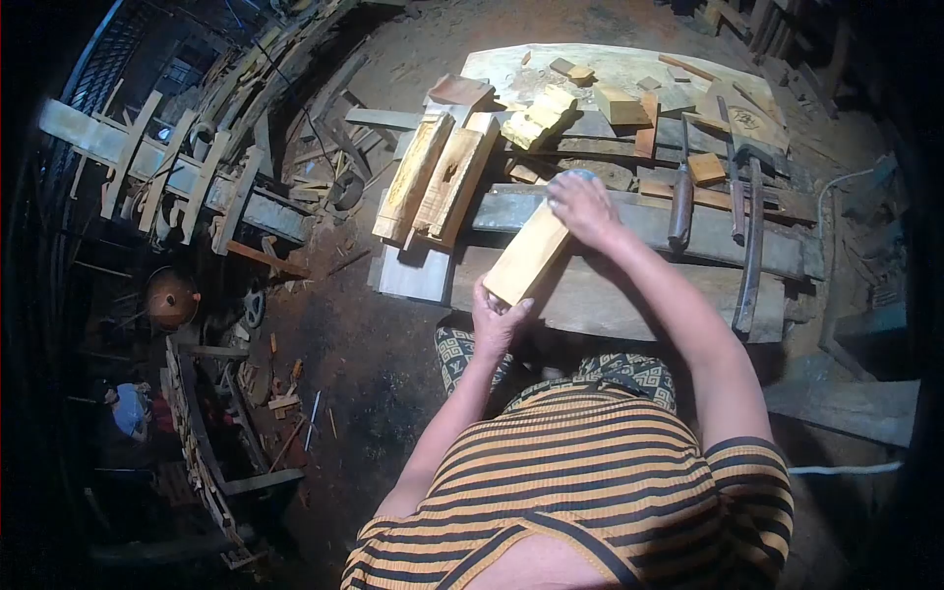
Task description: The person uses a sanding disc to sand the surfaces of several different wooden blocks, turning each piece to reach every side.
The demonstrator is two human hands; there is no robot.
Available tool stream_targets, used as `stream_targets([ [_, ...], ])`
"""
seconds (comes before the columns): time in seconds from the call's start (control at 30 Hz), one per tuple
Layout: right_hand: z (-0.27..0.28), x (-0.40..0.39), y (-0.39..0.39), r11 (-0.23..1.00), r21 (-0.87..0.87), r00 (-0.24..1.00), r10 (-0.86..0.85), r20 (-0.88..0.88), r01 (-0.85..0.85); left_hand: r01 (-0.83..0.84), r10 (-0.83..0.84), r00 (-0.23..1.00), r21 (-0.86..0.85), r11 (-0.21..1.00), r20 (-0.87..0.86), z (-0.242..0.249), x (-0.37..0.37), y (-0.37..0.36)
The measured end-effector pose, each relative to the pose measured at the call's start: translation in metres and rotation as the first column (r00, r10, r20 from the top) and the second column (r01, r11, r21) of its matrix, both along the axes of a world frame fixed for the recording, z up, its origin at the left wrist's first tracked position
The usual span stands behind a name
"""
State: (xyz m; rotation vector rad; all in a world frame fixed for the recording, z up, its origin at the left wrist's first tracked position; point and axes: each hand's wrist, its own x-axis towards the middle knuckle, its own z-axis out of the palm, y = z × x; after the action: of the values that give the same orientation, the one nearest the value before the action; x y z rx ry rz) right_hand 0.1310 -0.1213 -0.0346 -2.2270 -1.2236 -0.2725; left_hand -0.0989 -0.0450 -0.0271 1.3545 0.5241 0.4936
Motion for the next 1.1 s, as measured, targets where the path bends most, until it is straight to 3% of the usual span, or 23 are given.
stream_targets([
  [0.1, 0.025, -0.018, 0.001, 0.995, -0.1, 0.998, -0.011, -0.063, 0.005, -0.019, 0.017, 0.999, 0.045, 0.999, 0.043, -0.005, 0.001, -0.001],
  [0.17, 0.03, -0.058, 0.002, 0.974, 0.041, 0.963, 0.229, -0.145, -0.225, -0.026, 0.023, 0.999, 0.082, 0.996, 0.034, -0.002, 0.001, -0.002],
  [0.2, 0.037, -0.087, 0.0, 0.941, -0.052, 0.917, 0.313, -0.248, -0.335, -0.023, 0.021, 0.999, 0.08, 0.997, 0.034, -0.009, -0.001, 0.001],
  [0.23, 0.017, -0.114, 0.001, 0.889, 0.097, 0.893, 0.45, 0.006, -0.448, -0.051, 0.051, 0.999, 0.258, 0.965, 0.008, -0.021, -0.004, 0.008],
  [0.27, 0.012, -0.134, -0.009, 0.848, 0.115, 0.855, 0.517, 0.04, -0.518, -0.071, 0.085, 0.996, 0.431, 0.9, -0.014, -0.028, -0.006, 0.012],
  [0.3, 0.034, -0.136, -0.016, 0.805, 0.051, 0.806, 0.591, 0.013, -0.591, -0.028, 0.023, 1.0, 0.424, 0.905, 0.016, -0.027, -0.007, 0.014],
  [0.37, 0.015, -0.112, 0.002, 0.781, 0.112, 0.778, 0.623, -0.086, -0.614, -0.042, 0.052, 0.999, 0.411, 0.911, -0.013, -0.03, -0.005, 0.017],
  [0.4, 0.043, -0.088, 0.003, 0.853, 0.021, 0.81, 0.503, -0.301, -0.521, -0.005, 0.005, 0.997, -0.007, 1.0, 0.083, -0.01, 0.0, 0.003],
  [0.47, 0.006, -0.032, 0.014, 0.935, 0.121, 0.937, 0.343, -0.067, -0.333, -0.008, 0.006, 0.999, 0.035, 0.999, 0.054, -0.007, 0.0, 0.001],
  [0.53, 0.014, 0.001, 0.009, 0.997, -0.071, 1.0, 0.024, 0.015, -0.023, -0.023, 0.02, 0.999, 0.065, 0.998, 0.042, -0.006, 0.0, 0.0],
  [0.63, 0.014, 0.005, 0.018, 0.99, -0.129, 0.995, -0.058, -0.08, 0.048, -0.032, 0.029, 0.999, 0.085, 0.996, 0.046, -0.008, 0.0, -0.001],
  [0.67, 0.009, -0.007, 0.018, 0.999, -0.042, 0.997, 0.01, -0.075, -0.013, -0.033, 0.029, 0.998, 0.083, 0.996, 0.05, -0.009, 0.0, -0.001],
  [0.7, 0.021, -0.027, 0.013, 0.989, -0.094, 0.986, 0.101, -0.13, -0.113, -0.034, 0.029, 0.998, 0.08, 0.996, 0.056, -0.01, 0.0, 0.0],
  [0.73, 0.011, -0.05, 0.011, 0.966, 0.101, 0.968, 0.229, 0.098, -0.239, -0.03, 0.026, 0.998, 0.076, 0.997, 0.057, -0.011, 0.001, 0.001],
  [0.77, 0.028, -0.078, 0.006, 0.944, 0.008, 0.932, 0.325, -0.162, -0.329, -0.035, 0.032, 0.998, 0.049, 0.998, 0.062, -0.014, 0.001, 0.002],
  [0.8, 0.03, -0.103, 0.0, 0.906, -0.004, 0.904, 0.423, 0.065, -0.424, -0.041, 0.04, 0.997, 0.023, 0.999, 0.066, -0.017, 0.0, 0.004],
  [0.83, 0.032, -0.121, -0.004, 0.85, 0.112, 0.854, 0.519, -0.018, -0.514, -0.041, 0.04, 0.997, 0.021, 0.999, 0.063, -0.022, -0.002, 0.008],
  [0.9, 0.017, -0.118, -0.004, 0.78, 0.173, 0.782, 0.619, -0.074, -0.601, -0.004, 0.019, 0.999, 0.292, 0.956, -0.048, -0.03, -0.005, 0.017],
  [0.93, 0.026, -0.103, -0.003, 0.813, 0.086, 0.782, 0.579, -0.231, -0.576, -0.014, -0.002, 0.997, 0.219, 0.976, 0.074, -0.018, -0.002, 0.01],
  [0.97, 0.036, -0.076, 0.002, 0.829, -0.009, 0.77, 0.516, -0.376, -0.56, -0.018, 0.017, 0.998, 0.026, 1.0, 0.056, -0.01, 0.0, 0.003],
  [1.03, 0.027, -0.025, 0.007, 0.943, -0.059, 0.92, 0.304, -0.246, -0.328, -0.026, 0.025, 1.0, 0.029, 0.999, 0.016, -0.005, 0.0, -0.001],
  [1.1, 0.012, 0.003, 0.011, 0.987, 0.152, 0.997, 0.038, 0.06, -0.047, -0.026, 0.025, 0.999, 0.044, 0.999, 0.022, -0.007, 0.0, 0.0],
])
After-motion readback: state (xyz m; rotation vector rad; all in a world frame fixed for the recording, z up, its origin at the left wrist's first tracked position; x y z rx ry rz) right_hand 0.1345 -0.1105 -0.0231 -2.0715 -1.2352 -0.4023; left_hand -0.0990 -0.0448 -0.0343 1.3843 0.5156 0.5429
